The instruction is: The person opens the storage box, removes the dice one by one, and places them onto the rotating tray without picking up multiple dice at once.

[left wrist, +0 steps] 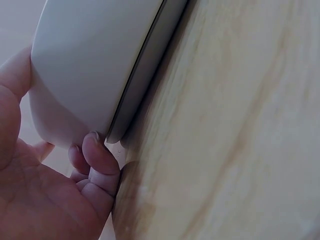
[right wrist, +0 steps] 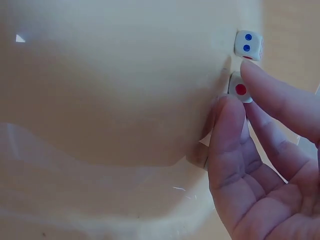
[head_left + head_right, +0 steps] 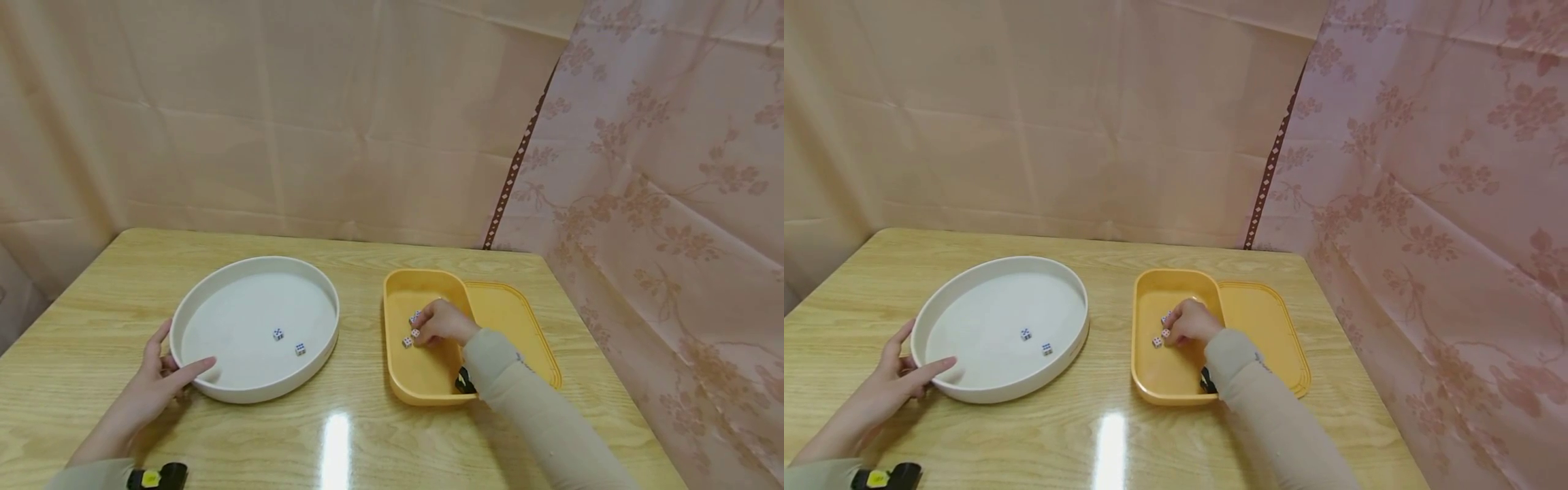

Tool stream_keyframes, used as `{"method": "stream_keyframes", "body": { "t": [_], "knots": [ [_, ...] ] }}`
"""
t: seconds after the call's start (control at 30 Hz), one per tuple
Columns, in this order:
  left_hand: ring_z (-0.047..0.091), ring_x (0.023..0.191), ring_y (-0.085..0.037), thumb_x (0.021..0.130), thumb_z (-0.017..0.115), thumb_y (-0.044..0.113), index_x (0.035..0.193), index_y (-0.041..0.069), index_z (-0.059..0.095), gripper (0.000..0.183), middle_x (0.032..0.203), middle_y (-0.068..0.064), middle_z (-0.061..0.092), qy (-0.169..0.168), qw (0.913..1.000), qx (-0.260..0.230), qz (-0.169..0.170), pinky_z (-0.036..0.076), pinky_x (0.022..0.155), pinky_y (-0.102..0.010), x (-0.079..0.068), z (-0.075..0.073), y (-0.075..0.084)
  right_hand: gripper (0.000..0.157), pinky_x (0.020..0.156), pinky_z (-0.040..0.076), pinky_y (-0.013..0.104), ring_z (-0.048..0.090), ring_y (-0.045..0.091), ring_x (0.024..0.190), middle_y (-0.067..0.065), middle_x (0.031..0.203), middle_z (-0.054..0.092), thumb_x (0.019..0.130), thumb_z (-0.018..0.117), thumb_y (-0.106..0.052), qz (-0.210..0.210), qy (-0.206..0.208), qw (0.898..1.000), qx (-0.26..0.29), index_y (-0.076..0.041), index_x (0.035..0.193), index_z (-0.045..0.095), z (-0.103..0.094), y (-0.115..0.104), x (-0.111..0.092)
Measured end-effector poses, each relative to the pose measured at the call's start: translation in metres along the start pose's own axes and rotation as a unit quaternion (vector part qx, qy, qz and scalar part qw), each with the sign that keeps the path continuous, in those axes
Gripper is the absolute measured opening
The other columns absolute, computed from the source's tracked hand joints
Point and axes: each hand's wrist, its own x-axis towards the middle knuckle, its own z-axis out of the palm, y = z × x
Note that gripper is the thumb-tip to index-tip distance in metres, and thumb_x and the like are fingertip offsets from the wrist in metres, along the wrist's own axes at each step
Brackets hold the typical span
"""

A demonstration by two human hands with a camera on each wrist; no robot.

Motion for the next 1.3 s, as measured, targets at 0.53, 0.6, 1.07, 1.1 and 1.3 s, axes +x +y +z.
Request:
{"method": "stream_keyframes", "body": {
  "t": [0.53,0.6,1.07,1.1,1.3],
  "knots": [
    [0.05,0.072,-0.011,0.098,0.06,0.042,0.151,0.015,-0.033,0.11,0.1,-0.008,0.049,-0.001,1.0,-0.003,0.003,0.045,0.062,-0.026,0.0,0.0007,0.0021,0.016,0.057,0.054,0.024,0.059,0.008,0.058,0.005,0.079,0.068,0.075,0.079,0.005,-0.004,0.005,0.999,-0.036,0.004,0.089,0.071,0.0038,-0.0023,-0.0009],
    [0.05,0.072,-0.011,0.098,0.06,0.042,0.151,0.015,-0.033,0.11,0.098,-0.007,0.05,-0.001,1.0,-0.004,0.005,0.045,0.062,-0.026,0.0001,0.0006,0.0019,0.015,0.057,0.053,0.024,0.059,0.008,0.059,0.005,0.08,0.068,0.076,0.079,0.003,-0.001,0.001,0.999,-0.035,0.003,0.089,0.071,0.0036,-0.0026,-0.0007],
    [0.05,0.073,-0.011,0.098,0.06,0.043,0.151,0.014,-0.032,0.11,0.097,-0.007,0.047,0.003,1.0,0.004,0.007,0.044,0.064,-0.025,-0.0008,0.0013,0.0,0.015,0.055,0.053,0.026,0.055,0.011,0.054,0.003,0.073,0.061,0.082,0.075,-0.005,-0.007,0.017,1.0,-0.016,0.0,0.088,0.063,0.004,-0.0036,-0.0002],
    [0.05,0.074,-0.012,0.098,0.06,0.043,0.152,0.014,-0.032,0.11,0.097,-0.007,0.046,0.004,1.0,0.005,0.006,0.044,0.064,-0.025,-0.0011,0.0012,0.0001,0.015,0.055,0.053,0.026,0.055,0.011,0.054,0.003,0.073,0.061,0.082,0.075,-0.005,-0.008,0.017,1.0,-0.014,0.0,0.088,0.063,0.0039,-0.0037,-0.0002],
    [0.05,0.075,-0.011,0.098,0.06,0.044,0.151,0.014,-0.032,0.11,0.099,-0.008,0.046,0.004,0.9999,0.009,0.004,0.044,0.065,-0.025,-0.0015,0.0013,-0.0005,0.014,0.059,0.054,0.026,0.057,0.012,0.059,0.003,0.071,0.062,0.08,0.073,-0.001,-0.014,0.012,1.0,0.006,0.003,0.09,0.066,0.0036,-0.0044,0.0]
  ]
}}
